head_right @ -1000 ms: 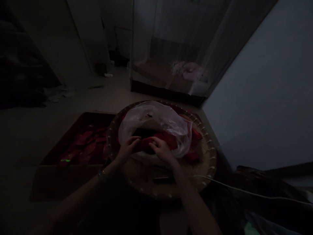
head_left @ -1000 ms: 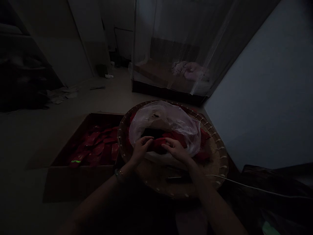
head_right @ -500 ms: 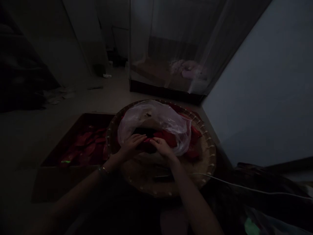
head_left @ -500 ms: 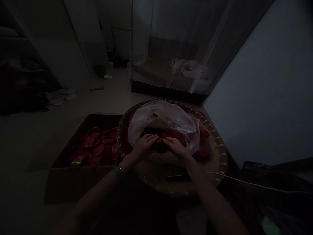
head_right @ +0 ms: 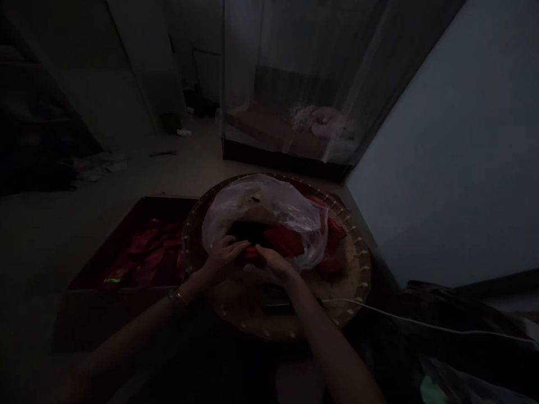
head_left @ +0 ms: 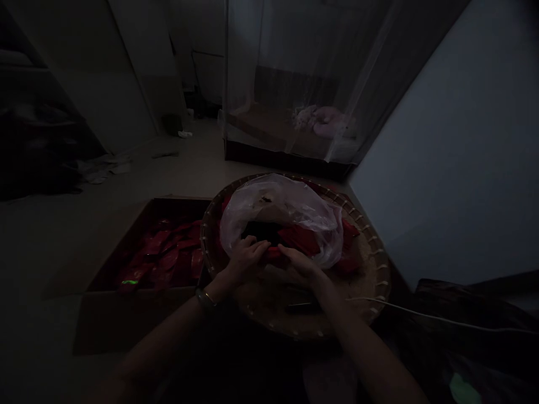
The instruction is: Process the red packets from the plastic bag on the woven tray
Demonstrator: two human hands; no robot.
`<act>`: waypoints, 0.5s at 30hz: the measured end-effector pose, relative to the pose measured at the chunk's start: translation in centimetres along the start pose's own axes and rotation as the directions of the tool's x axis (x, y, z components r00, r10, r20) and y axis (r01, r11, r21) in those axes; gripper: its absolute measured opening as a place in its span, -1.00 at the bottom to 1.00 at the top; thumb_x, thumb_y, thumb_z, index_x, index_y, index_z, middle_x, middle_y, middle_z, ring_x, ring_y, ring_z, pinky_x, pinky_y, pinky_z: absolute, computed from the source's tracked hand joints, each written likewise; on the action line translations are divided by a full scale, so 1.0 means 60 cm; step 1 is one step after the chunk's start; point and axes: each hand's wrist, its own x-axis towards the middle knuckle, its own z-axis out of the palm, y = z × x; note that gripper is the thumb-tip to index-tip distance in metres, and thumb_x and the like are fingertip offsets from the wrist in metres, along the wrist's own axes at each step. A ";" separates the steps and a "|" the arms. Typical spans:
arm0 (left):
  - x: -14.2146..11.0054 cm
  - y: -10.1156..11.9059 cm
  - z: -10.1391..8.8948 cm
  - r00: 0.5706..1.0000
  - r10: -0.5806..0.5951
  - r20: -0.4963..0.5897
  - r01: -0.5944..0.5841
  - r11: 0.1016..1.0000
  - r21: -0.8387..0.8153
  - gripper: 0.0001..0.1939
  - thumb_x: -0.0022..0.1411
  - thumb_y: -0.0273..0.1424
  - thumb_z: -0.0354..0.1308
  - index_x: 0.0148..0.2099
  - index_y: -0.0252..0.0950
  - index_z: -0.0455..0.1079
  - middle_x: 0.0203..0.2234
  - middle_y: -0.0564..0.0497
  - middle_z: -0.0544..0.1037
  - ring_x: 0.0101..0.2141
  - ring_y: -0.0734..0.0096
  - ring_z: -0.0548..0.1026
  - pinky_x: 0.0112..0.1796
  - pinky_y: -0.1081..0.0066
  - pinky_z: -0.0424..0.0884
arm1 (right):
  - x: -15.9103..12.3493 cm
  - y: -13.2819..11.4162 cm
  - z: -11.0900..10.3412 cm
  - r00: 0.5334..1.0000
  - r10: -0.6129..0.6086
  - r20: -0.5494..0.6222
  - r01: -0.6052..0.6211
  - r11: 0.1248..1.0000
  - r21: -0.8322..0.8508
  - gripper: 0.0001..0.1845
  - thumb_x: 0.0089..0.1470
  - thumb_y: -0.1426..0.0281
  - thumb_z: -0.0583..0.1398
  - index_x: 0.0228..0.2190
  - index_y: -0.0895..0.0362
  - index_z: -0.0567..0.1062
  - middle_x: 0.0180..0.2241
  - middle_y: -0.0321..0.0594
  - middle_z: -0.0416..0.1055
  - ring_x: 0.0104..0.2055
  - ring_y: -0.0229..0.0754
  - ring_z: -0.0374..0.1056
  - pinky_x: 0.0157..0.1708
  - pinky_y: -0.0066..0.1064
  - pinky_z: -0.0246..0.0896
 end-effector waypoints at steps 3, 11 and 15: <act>0.000 -0.005 0.002 1.000 0.015 -0.005 -0.015 0.999 0.031 -0.45 0.02 -0.44 0.18 0.12 -0.27 0.30 0.03 -0.14 0.41 -0.01 -0.02 0.25 -0.08 0.10 0.20 | -0.003 0.002 0.004 1.000 -0.006 -0.011 0.007 0.999 0.043 -0.61 -0.06 0.09 0.21 -0.34 0.17 0.50 -0.36 -0.22 0.51 -0.28 -0.20 0.40 -0.08 -0.29 0.21; 0.000 -0.022 -0.001 0.998 0.017 -0.055 -0.015 1.000 0.025 -0.50 0.02 -0.39 0.20 0.07 -0.25 0.35 -0.11 -0.11 0.47 -0.14 0.11 0.33 -0.11 0.18 0.28 | -0.005 -0.027 -0.008 0.999 -0.024 0.032 0.026 0.998 -0.062 -0.51 0.03 0.01 0.08 -0.28 0.18 0.49 -0.32 -0.10 0.51 -0.21 -0.10 0.42 -0.10 -0.20 0.25; 0.004 -0.039 -0.004 0.968 -0.135 -0.211 0.114 0.987 -0.109 -0.56 0.00 -0.34 0.24 -0.01 -0.26 0.39 -0.20 -0.08 0.46 -0.18 0.22 0.38 -0.14 0.25 0.33 | 0.004 -0.032 -0.052 0.973 -0.206 -0.101 0.127 0.852 -0.507 -0.60 0.07 0.16 0.08 -0.16 0.15 0.44 -0.17 -0.06 0.45 -0.10 -0.08 0.37 -0.08 -0.14 0.23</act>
